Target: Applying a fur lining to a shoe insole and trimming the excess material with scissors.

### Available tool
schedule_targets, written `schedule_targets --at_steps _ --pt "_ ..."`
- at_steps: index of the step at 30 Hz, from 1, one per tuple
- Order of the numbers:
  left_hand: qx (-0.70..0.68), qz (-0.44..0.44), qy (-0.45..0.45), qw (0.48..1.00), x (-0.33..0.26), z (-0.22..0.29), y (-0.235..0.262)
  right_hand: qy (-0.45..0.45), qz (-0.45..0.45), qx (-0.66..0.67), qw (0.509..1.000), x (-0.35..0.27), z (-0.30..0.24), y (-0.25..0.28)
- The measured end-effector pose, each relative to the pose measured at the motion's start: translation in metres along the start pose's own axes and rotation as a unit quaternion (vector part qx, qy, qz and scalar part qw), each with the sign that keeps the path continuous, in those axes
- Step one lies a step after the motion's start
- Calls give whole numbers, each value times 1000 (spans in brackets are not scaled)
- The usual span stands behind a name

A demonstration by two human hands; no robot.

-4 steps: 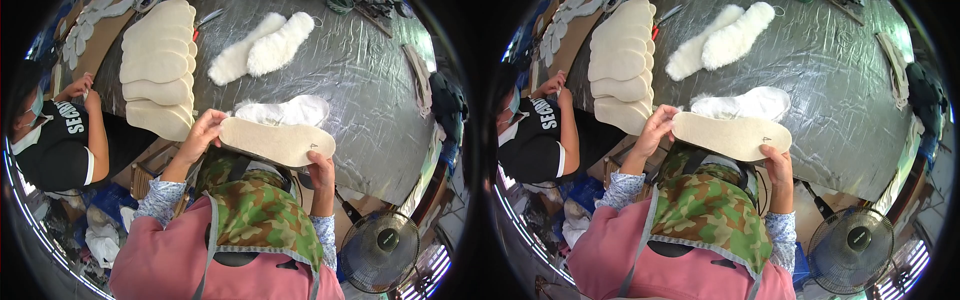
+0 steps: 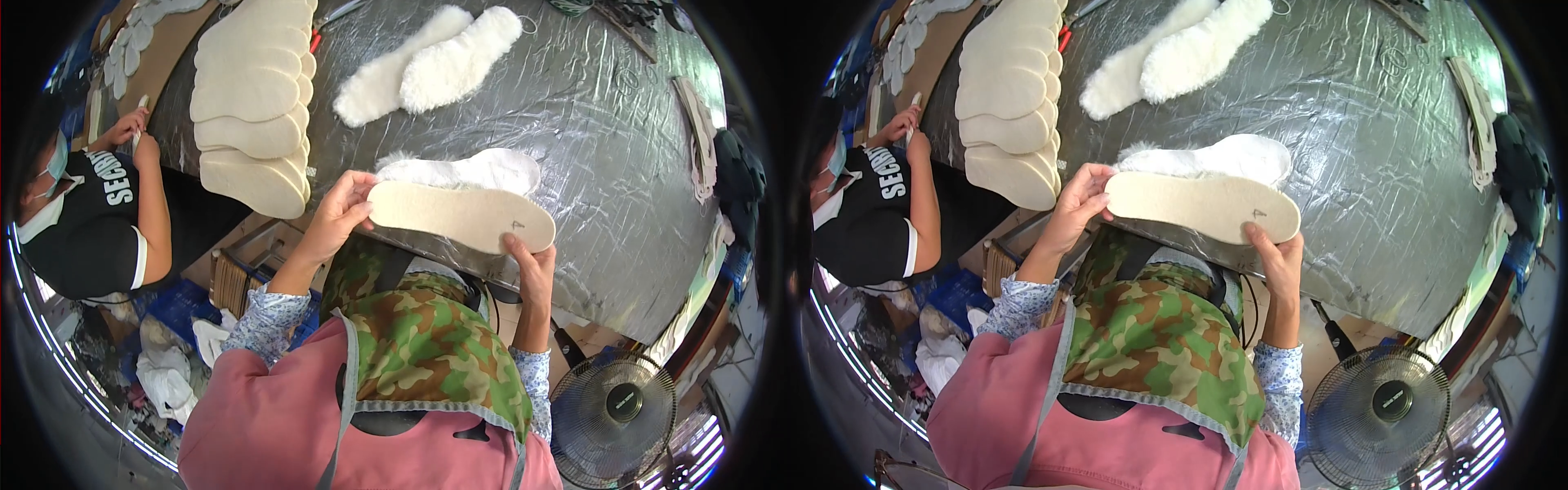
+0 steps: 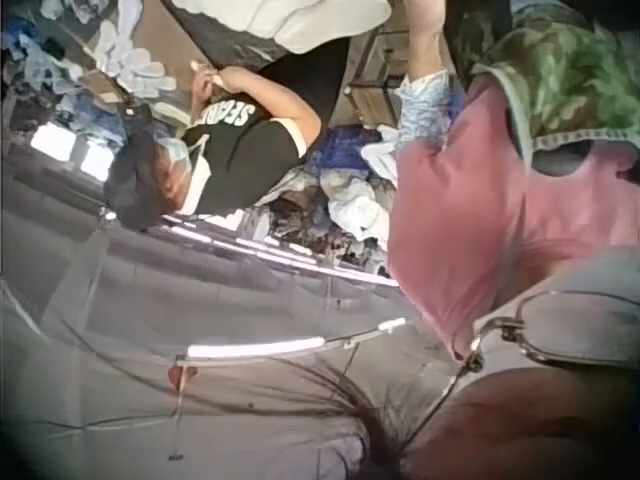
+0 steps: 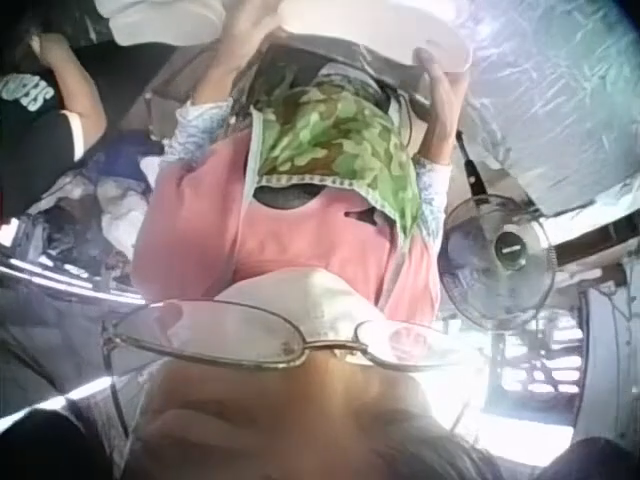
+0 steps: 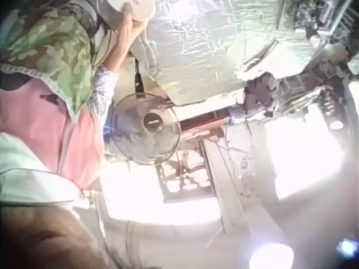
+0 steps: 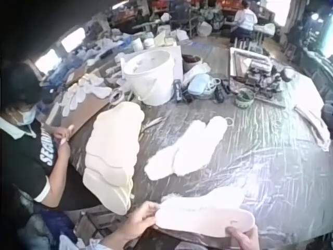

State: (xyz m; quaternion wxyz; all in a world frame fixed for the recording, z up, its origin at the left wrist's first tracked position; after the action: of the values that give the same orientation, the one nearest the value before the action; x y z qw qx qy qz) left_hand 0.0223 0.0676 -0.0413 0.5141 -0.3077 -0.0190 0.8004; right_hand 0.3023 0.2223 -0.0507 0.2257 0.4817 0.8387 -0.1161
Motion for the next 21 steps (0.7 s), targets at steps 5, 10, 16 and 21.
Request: schedule_targets --at_steps 5,10,16,21 --pt "116 91 -61 987 16 1 -21 61 72 -59 994 32 -24 25" --pt "162 139 -85 973 19 -5 -15 38 44 -133 989 57 -20 33" --pt "189 180 -93 961 14 3 -26 36 50 -128 990 59 -25 36" --pt "165 206 -80 961 15 -8 -26 15 44 -158 986 60 -23 43"
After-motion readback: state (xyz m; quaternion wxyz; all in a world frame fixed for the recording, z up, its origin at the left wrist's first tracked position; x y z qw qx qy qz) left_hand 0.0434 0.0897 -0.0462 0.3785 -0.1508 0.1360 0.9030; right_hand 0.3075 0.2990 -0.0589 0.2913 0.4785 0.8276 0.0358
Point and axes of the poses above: each hand's wrist, its own x-axis towards the middle knuckle, its own y-axis out of the back of the hand, z = x × y, the point moved 6 cm from there along x, towards the middle knuckle, and after that the axes turned 12 degrees about -x, right-handed, at the moved point
